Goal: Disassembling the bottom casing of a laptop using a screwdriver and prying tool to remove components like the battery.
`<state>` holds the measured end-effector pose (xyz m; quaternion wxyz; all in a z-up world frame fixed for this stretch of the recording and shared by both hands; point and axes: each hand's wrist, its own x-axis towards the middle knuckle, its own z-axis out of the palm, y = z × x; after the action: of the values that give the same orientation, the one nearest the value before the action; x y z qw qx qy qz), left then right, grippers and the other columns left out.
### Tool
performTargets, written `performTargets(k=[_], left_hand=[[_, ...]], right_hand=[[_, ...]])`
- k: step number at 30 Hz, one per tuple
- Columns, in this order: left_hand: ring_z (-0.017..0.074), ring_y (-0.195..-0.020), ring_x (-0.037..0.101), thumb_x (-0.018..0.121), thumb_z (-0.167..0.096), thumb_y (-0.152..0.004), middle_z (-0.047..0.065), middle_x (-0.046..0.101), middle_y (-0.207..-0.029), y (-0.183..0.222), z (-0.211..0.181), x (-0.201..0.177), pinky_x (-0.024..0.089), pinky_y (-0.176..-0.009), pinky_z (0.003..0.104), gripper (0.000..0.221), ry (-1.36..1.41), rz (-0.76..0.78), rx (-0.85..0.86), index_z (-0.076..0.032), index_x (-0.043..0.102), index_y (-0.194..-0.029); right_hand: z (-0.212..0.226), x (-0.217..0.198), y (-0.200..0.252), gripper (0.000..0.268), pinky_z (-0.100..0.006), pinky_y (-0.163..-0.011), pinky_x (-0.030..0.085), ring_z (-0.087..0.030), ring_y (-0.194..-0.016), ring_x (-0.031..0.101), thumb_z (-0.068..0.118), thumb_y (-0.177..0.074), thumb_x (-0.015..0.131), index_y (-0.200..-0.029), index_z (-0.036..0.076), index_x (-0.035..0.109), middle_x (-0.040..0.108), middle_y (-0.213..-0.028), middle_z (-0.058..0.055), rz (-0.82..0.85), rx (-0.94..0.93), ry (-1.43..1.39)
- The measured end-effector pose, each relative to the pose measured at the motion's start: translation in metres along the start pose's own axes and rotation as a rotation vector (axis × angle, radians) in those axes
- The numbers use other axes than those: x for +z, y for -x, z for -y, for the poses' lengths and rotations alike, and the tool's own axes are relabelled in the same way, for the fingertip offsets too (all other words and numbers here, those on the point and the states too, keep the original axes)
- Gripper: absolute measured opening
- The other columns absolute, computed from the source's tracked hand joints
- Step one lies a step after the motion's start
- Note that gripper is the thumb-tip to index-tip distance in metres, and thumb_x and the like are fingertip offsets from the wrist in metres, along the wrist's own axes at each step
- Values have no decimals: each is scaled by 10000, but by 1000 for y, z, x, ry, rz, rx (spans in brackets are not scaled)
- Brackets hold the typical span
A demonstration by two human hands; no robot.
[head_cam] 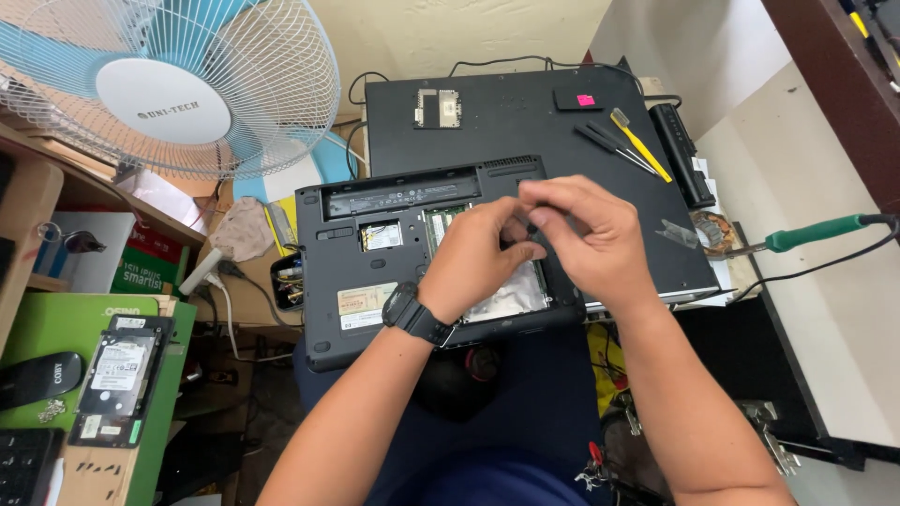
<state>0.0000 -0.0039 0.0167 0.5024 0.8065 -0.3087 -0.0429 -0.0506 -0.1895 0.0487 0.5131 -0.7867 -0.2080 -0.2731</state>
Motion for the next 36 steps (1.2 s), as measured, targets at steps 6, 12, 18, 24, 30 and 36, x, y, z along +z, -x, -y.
performTargets(k=[6, 12, 18, 24, 30, 36], left_hand=[[394, -1039, 841, 815, -91, -998, 104, 900, -984, 3, 0, 2, 670, -917, 503, 217, 35, 29, -25, -101, 835, -1214], [429, -989, 824, 866, -112, -965, 160, 881, -938, 0, 6, 1, 662, -901, 508, 139, 13, 30, -9, -34, 856, -1080], [448, -956, 838, 837, -134, -990, 173, 889, -958, 1, 2, -3, 669, -808, 525, 148, 18, 19, -53, -56, 860, -1113], [333, -892, 870, 874, -173, -996, 148, 902, -952, 3, -2, -6, 682, -775, 422, 182, 69, -56, -116, -56, 867, -1135], [347, -931, 868, 887, -221, -1007, 178, 900, -980, 4, -12, -20, 662, -795, 440, 251, 111, -113, -132, -31, 848, -1167], [218, -921, 837, 906, -256, -1013, 111, 904, -968, -3, 23, -10, 642, -809, 364, 222, 224, -174, -202, -72, 851, -1124]], right_hand=[[-16, 1, 7, 305, -375, -871, 656, -187, -998, 761, 40, -1031, 915, -1330, 24, 859, 769, -1174, -140, -21, -8, 13], [5, 2, 0, 303, -440, -899, 668, -298, -1065, 819, -40, -1071, 793, -1368, -6, 843, 823, -1232, -169, 41, -30, 48], [13, 1, 1, 331, -421, -944, 687, -264, -1115, 851, -89, -1116, 710, -1432, -20, 781, 854, -1217, -204, -2, 66, -38], [-5, -23, 2, 397, -465, -1044, 657, -339, -1197, 822, -54, -1173, 657, -1568, -98, 648, 810, -1318, -283, -63, 75, -2], [-63, -70, 19, 166, -385, -806, 659, -300, -943, 824, 7, -1100, 843, -1208, 113, 911, 855, -999, -109, -101, 195, 494], [-80, -65, 37, 151, -409, -879, 669, -322, -994, 813, 89, -1046, 872, -1169, 161, 921, 854, -1003, -74, -52, 276, 693]])
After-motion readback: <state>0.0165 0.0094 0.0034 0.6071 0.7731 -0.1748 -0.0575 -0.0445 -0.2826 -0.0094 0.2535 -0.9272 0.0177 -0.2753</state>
